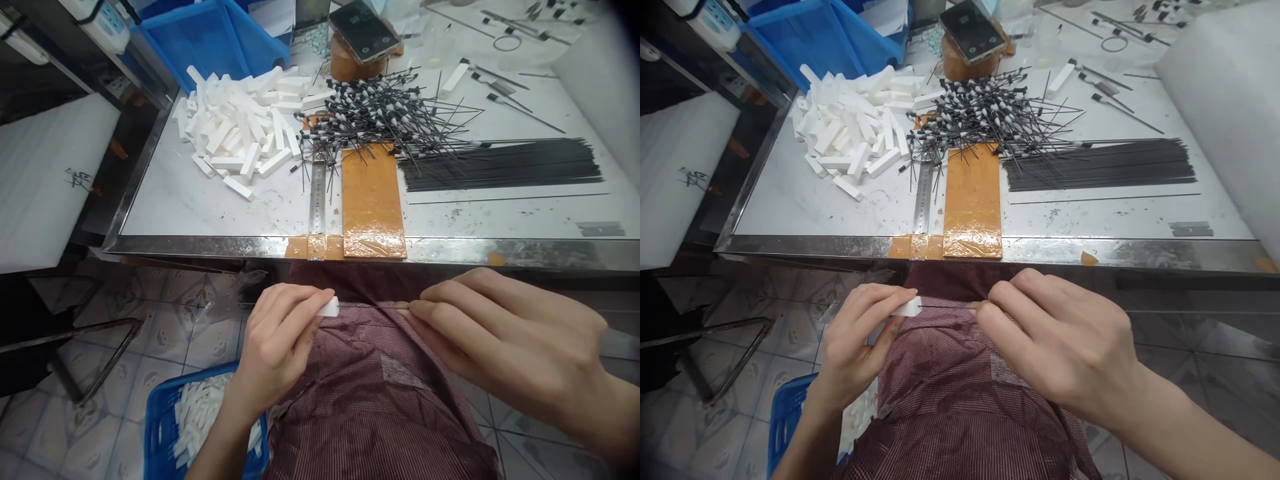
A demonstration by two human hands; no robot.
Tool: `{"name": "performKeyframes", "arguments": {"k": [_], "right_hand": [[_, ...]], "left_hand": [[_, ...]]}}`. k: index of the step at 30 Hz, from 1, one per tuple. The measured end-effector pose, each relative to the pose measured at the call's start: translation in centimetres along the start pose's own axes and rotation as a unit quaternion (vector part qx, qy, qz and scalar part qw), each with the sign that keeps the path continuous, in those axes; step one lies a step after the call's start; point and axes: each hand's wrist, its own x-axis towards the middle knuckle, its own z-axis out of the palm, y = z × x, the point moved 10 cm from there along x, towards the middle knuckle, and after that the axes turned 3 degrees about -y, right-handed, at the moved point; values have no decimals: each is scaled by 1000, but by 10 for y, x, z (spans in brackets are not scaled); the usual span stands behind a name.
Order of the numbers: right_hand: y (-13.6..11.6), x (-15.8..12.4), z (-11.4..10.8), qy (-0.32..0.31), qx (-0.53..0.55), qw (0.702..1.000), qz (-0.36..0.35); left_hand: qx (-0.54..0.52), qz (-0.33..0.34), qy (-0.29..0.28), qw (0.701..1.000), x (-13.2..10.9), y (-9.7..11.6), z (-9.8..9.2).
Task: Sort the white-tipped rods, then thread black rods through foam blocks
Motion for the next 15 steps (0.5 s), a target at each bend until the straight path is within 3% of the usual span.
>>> {"name": "performKeyframes", "arguments": {"k": [9,15], "right_hand": [[-3,3,5,-20,24,999,-22],[8,0,12,-45,95,994,41]], "left_hand": [[39,38,-25,998,-6,11,4],[42,58,-39,997,-8,15,6]]}}
